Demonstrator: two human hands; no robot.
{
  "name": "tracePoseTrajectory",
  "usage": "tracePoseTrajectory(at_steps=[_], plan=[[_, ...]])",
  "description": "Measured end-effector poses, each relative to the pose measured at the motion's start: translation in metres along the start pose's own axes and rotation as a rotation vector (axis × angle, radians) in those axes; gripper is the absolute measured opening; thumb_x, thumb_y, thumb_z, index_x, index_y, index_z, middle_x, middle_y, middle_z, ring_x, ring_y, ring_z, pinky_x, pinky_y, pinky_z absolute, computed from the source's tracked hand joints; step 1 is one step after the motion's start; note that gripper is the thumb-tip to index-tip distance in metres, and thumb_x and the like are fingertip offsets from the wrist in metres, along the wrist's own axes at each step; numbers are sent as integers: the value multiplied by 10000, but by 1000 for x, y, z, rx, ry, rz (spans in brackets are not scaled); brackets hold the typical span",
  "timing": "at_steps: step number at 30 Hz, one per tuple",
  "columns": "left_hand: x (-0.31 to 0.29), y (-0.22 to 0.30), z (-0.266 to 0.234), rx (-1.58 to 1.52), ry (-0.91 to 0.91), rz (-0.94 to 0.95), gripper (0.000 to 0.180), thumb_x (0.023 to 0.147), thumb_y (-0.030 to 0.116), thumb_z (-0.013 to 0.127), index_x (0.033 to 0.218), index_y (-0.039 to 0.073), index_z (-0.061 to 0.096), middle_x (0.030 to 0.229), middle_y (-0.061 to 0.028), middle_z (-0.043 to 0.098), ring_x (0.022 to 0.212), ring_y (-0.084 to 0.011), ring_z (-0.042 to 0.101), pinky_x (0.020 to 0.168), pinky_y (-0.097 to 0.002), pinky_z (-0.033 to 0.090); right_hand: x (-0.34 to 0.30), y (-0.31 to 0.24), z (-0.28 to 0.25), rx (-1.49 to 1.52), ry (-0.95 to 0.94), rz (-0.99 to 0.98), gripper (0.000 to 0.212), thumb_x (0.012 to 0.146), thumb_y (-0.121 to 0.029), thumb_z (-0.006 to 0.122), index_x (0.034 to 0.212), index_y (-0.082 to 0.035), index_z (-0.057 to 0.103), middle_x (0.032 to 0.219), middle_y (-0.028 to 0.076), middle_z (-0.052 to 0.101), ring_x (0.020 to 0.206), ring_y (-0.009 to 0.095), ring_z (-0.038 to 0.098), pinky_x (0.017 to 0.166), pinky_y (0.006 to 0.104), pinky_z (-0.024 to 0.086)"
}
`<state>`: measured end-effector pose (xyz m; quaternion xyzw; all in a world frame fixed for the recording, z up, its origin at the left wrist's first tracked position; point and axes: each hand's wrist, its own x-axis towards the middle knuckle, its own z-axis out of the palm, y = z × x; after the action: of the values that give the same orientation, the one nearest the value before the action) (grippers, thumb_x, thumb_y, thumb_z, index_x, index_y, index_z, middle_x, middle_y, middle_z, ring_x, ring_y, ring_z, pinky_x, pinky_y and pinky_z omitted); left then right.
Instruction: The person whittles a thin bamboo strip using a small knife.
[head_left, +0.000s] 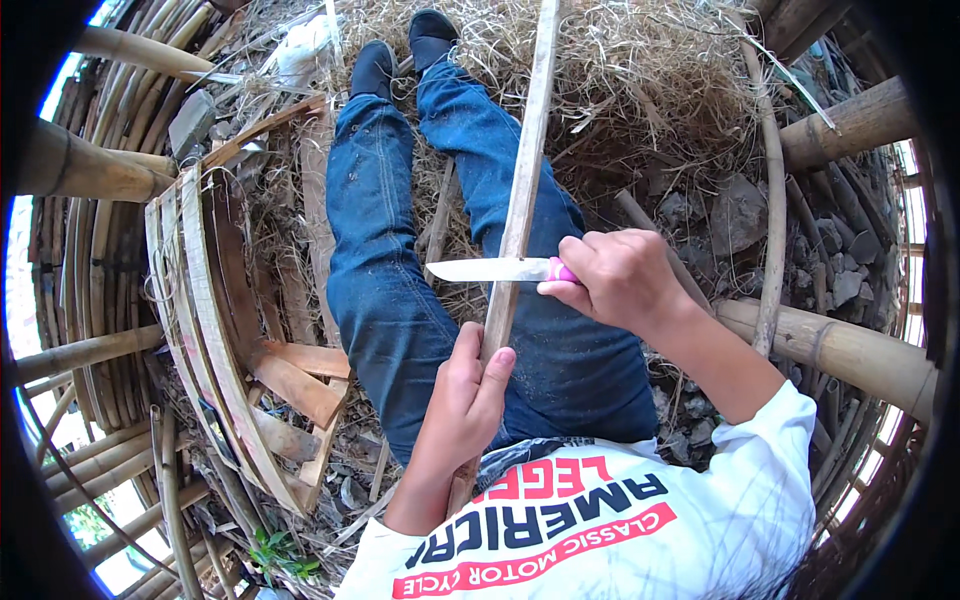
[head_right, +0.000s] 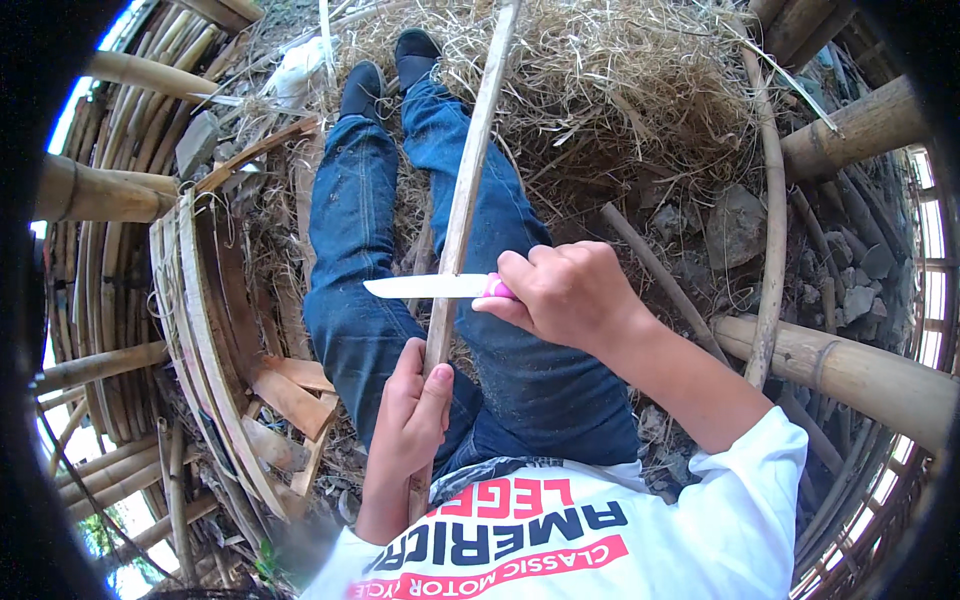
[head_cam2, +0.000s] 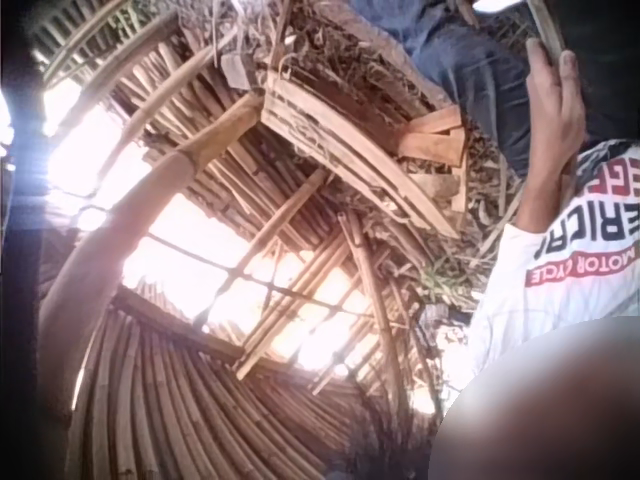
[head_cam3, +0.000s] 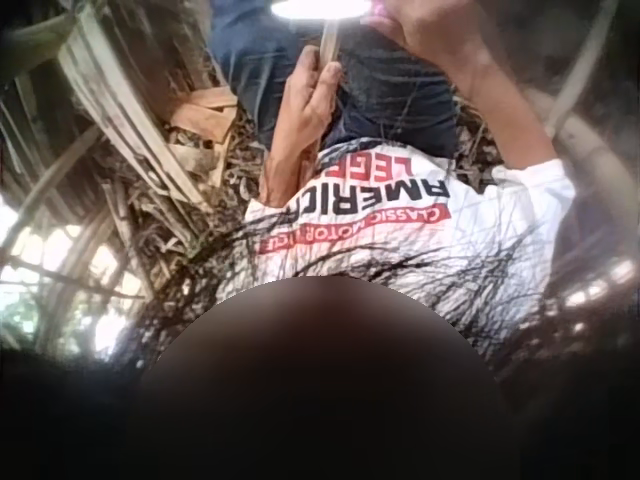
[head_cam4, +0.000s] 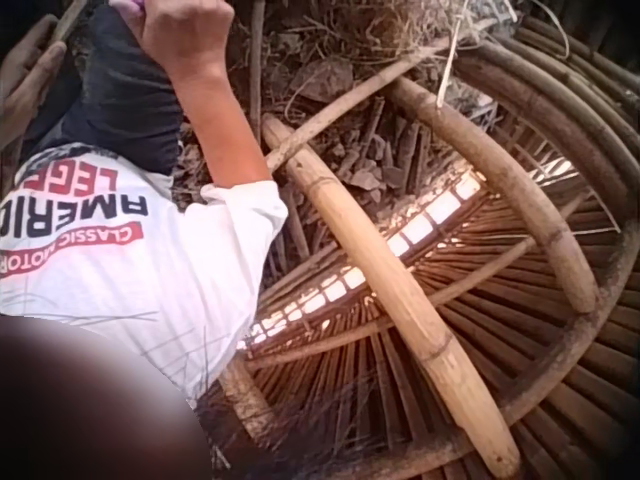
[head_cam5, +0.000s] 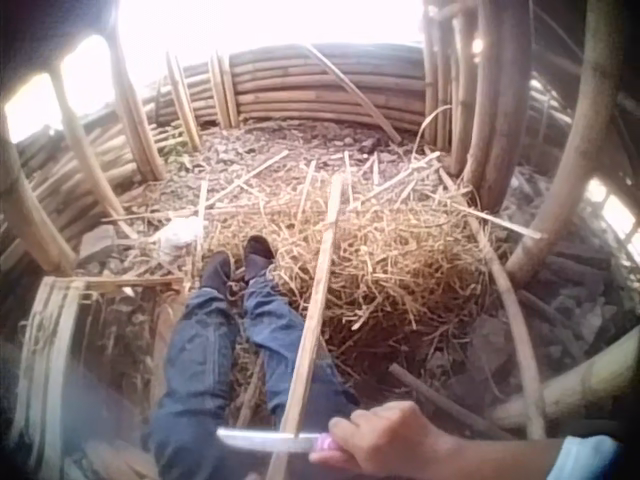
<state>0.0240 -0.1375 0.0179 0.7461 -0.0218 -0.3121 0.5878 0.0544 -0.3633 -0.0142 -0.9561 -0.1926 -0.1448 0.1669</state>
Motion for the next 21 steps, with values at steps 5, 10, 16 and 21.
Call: tracePoseTrajectory(at_steps=[5,10,16,21], plan=[[-4,-2,-5,30,58,50,264,1025,282,503,997,25,453,570,46,453,455,-21,438,392,-195,327,6,-13,-3,41,-35,35,440,923,-511,557,715,-124,532,540,72,552,472,246,604,434,338,477],[-5,-11,1,-9,-20,9,236,1021,249,510,988,22,453,568,43,453,455,-28,443,397,-197,328,-15,-2,-7,7,-61,32,447,917,-525,557,712,-127,533,534,59,540,472,230,603,437,336,475],[1,-2,-2,96,78,67,247,1025,258,498,978,20,453,570,34,463,470,-31,446,407,-210,331,3,-3,1,11,-16,-12,454,916,-525,562,701,-127,527,528,60,538,456,231,592,430,334,470],[-2,-5,-10,58,106,71,242,1027,256,497,967,25,454,572,33,463,473,-33,448,402,-211,325,18,-9,0,13,-18,-23,442,916,-514,568,709,-125,540,533,65,544,462,234,600,434,330,477]])
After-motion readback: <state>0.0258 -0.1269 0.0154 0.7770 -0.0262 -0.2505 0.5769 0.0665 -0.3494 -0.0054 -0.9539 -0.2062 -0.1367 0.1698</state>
